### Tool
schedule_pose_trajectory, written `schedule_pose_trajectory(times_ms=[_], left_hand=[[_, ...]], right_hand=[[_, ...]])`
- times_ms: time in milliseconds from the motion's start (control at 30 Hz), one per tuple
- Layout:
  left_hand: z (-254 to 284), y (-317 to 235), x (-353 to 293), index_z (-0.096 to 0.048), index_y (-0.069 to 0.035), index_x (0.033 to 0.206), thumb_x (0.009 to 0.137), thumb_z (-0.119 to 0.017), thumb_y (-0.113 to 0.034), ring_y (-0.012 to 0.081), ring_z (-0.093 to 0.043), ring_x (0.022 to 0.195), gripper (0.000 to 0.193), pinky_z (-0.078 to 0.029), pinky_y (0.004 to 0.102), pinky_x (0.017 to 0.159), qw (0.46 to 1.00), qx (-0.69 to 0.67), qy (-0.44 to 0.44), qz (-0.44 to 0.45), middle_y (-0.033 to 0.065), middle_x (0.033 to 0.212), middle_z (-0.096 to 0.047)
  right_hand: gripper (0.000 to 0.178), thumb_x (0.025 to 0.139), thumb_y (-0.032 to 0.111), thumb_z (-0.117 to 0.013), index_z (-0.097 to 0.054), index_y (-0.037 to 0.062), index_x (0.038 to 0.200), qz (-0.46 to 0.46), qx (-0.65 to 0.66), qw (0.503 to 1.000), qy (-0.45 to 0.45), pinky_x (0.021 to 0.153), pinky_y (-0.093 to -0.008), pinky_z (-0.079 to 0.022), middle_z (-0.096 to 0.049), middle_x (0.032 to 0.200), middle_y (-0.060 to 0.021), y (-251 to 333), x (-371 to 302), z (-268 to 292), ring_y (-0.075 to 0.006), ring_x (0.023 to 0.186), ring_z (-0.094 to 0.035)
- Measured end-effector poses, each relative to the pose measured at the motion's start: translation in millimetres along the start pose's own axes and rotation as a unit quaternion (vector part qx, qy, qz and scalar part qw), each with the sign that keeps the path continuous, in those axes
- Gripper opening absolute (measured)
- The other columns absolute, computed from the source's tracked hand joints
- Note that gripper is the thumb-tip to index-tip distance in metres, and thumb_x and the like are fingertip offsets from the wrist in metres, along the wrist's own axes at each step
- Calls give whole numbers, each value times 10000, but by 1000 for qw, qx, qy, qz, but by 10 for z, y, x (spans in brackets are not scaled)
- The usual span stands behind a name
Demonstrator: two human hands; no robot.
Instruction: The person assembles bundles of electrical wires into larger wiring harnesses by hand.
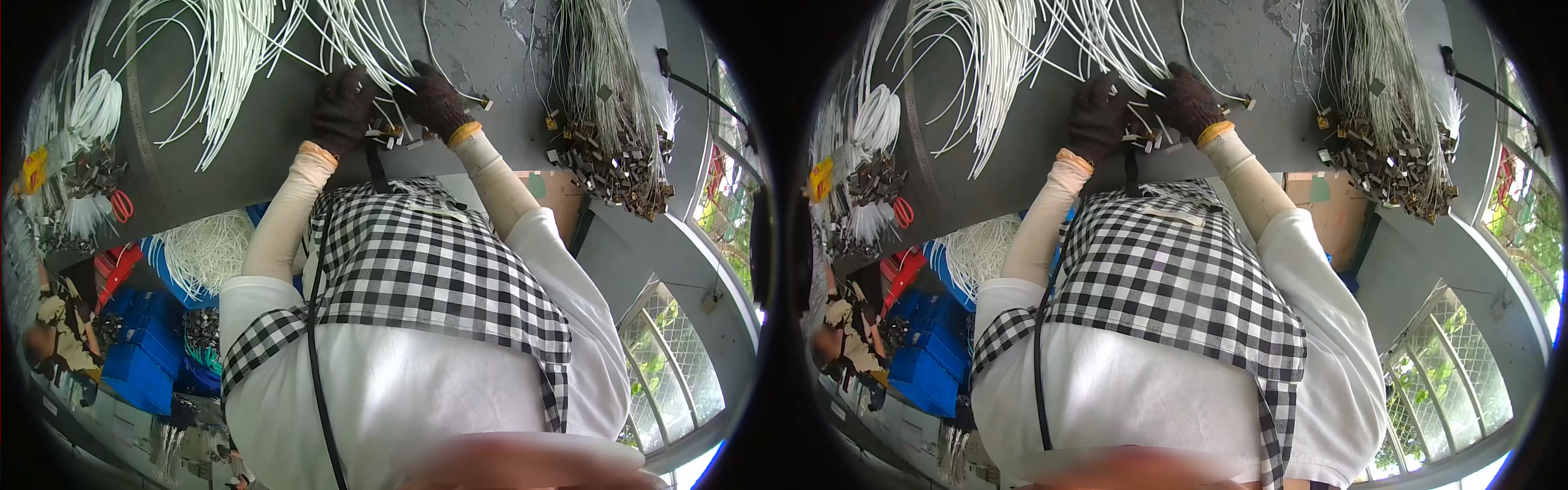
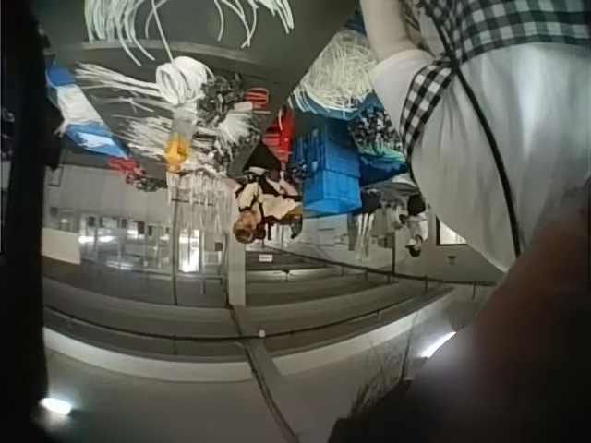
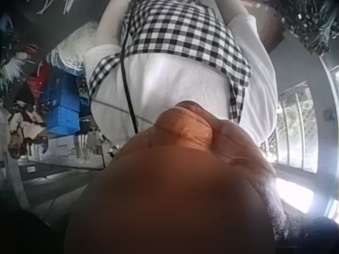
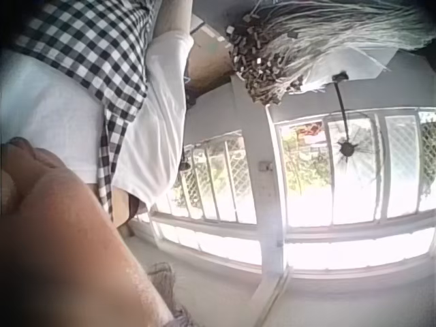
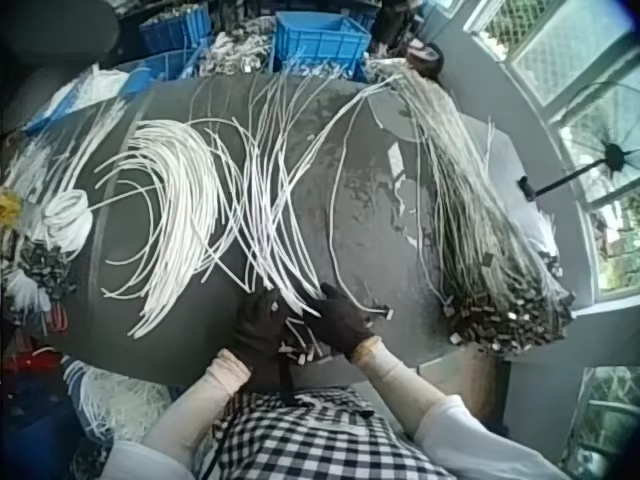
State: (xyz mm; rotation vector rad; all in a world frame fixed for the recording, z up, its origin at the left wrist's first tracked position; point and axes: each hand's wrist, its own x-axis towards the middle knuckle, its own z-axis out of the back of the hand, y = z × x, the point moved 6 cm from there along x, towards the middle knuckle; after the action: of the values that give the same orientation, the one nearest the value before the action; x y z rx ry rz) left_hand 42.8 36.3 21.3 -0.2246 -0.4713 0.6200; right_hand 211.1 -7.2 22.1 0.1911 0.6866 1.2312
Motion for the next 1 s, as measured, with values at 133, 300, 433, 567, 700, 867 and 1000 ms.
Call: schedule_pose_trajectory(times_ms=[133,300,433,567,700,867,1000], left_hand=[[38,-56,60,-666,-164,1084,738,-701,-209,307,-420,1234,351,-420,443,988,1000,-5,-2,-19,63,1317,-478],[44,-69,111,-661,-149,1064,731,-700,-209,299,-430,1217,341,-439,439,963,999,-16,15,-30,49,1298,-493],[108,-81,159,-668,-132,1057,749,-675,-192,280,-442,1201,314,-436,433,960,997,-49,3,-52,14,1274,-521],[72,-75,168,-684,-125,1037,784,-640,-212,264,-457,1185,271,-418,426,975,992,-19,51,-116,4,1245,-557],[35,-33,129,-688,-134,1021,790,-637,-251,260,-462,1184,264,-408,428,979,991,-28,45,-121,7,1233,-571],[-9,-47,94,-682,-158,1026,783,-646,-272,248,-478,1168,271,-386,422,991,991,-9,58,-119,2,1249,-562],[18,-60,100,-672,-156,1043,785,-641,-274,238,-481,1165,285,-375,420,994,992,0,54,-111,6,1241,-561]], right_hand=[[365,850,262,-681,-681,112,1183,43,20,999,13,958,-431,-491,-576,1260,-210,2,91,-30,-384,1119,-581],[247,775,197,-713,-708,90,998,111,49,993,-1,808,-431,-532,-654,958,-138,-243,249,-246,-369,916,-606],[199,717,161,-720,-706,130,913,216,-26,974,-62,771,-410,-538,-657,898,-93,-275,215,-353,-327,900,-615],[169,736,170,-712,-705,135,901,227,-41,971,-61,778,-415,-537,-658,900,-81,-274,205,-344,-323,905,-617],[138,770,201,-704,-707,128,887,184,6,981,-56,787,-418,-536,-661,907,-80,-138,148,-161,-322,912,-618],[158,808,227,-702,-708,104,907,138,22,990,-37,792,-424,-533,-660,926,-108,-122,142,-118,-331,921,-613],[178,810,212,-705,-709,88,938,189,31,978,-76,781,-428,-530,-654,938,-136,-104,107,-113,-338,918,-612]])
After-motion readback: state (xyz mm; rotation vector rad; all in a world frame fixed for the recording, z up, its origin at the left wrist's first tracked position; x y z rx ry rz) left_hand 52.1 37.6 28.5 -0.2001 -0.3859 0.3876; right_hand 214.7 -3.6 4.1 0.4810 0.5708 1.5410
